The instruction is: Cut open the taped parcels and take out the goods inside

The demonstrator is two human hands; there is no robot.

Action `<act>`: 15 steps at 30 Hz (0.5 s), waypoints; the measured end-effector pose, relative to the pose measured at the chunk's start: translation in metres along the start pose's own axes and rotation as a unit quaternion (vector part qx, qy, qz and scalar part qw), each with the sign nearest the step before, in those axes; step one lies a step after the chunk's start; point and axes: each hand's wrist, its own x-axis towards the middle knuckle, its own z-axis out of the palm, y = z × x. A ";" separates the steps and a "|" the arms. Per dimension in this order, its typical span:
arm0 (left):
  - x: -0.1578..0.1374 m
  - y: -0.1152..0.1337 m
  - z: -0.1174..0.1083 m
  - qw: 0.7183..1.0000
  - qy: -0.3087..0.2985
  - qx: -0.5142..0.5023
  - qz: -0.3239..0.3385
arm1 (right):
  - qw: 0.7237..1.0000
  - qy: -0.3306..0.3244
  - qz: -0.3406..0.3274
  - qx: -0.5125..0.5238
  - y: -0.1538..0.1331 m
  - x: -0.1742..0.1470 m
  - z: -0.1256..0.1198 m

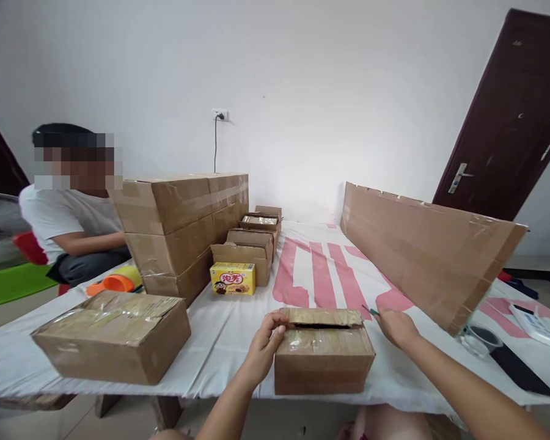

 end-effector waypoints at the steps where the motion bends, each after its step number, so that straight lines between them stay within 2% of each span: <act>1: 0.000 -0.001 0.000 1.000 -0.001 -0.003 -0.001 | 1.000 -0.014 -0.005 0.001 -0.001 -0.002 0.010; 3: 0.000 -0.003 0.000 1.000 -0.003 -0.007 -0.003 | 0.999 -0.039 -0.016 0.003 -0.003 -0.005 0.023; 5: -0.001 -0.006 0.001 1.000 -0.005 -0.014 -0.005 | 0.998 -0.047 -0.027 0.008 -0.003 -0.002 0.023; 9: -0.002 -0.010 0.002 0.999 -0.008 -0.046 -0.017 | 0.998 0.005 -0.050 0.027 -0.007 0.013 -0.013; 11: -0.002 -0.011 0.001 0.997 -0.017 -0.067 -0.022 | 0.989 0.054 -0.118 0.071 -0.021 0.016 -0.039; 12: -0.002 -0.012 0.001 0.997 -0.023 -0.075 -0.024 | 0.975 0.078 -0.179 0.107 -0.032 0.016 -0.051; 15: -0.001 -0.012 -0.002 0.995 -0.032 -0.090 -0.025 | 0.910 0.098 -0.376 0.144 -0.074 0.010 -0.076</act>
